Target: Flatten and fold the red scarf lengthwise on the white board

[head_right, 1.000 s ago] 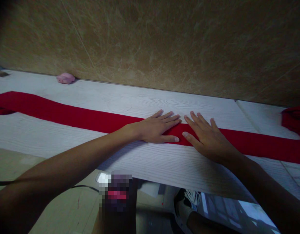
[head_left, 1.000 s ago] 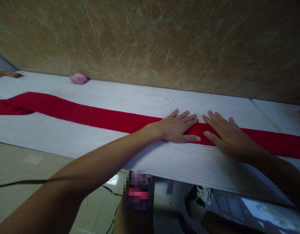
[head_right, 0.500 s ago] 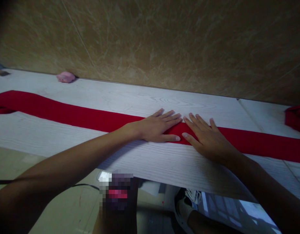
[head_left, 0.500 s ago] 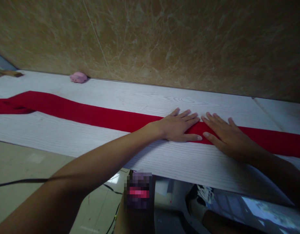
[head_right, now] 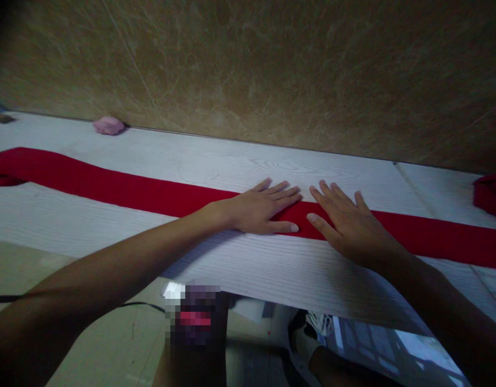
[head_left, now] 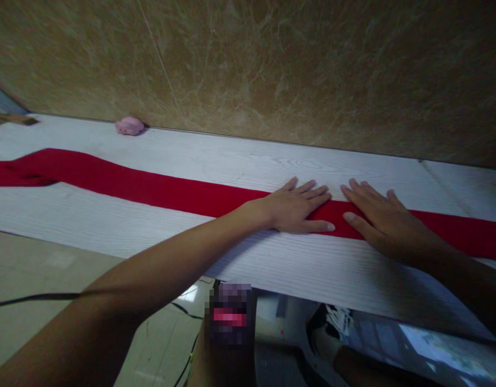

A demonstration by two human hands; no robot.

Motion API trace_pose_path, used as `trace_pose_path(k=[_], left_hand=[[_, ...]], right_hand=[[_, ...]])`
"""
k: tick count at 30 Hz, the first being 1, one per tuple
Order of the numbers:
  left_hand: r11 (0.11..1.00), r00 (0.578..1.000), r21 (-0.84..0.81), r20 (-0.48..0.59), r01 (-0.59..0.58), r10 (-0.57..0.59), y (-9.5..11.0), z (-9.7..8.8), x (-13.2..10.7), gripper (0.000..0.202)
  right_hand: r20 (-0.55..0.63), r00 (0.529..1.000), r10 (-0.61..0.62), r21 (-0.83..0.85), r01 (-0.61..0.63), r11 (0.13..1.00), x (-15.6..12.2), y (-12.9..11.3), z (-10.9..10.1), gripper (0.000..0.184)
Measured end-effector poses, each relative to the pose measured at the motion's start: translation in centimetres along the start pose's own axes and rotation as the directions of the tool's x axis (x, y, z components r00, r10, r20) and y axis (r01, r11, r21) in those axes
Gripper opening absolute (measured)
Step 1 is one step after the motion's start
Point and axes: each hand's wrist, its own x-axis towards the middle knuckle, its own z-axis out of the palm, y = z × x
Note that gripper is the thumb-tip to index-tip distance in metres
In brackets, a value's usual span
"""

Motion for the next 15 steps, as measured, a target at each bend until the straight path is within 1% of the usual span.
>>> trace_pose_path(k=[3,8,12,15], left_hand=[[1.0,1.0,-0.005,-0.004,0.005,-0.005,-0.05,0.05,0.03,0.089],[1.0,1.0,-0.006,-0.005,-0.009,0.009,-0.15,0.11,0.15,0.089],[1.0,1.0,-0.013,-0.003,0.0,0.0,-0.2,0.2,0.22,0.089],[1.0,1.0,-0.013,-0.011,-0.006,0.006,-0.2,0.29,0.21,0.089]], right_hand=[[0.033,0.999,-0.012,-0.008,0.012,1.0,-0.03,0.12,0.13,0.065],[-0.011,1.0,0.006,-0.011,-0.006,1.0,-0.14,0.34,-0.03,0.066],[0.044,0.999,-0.014,-0.036,0.016,0.999,-0.14,0.42,0.0,0.067],[-0.017,0.999,0.027,-0.041,-0.028,0.999,-0.15,0.59,-0.09,0.067]])
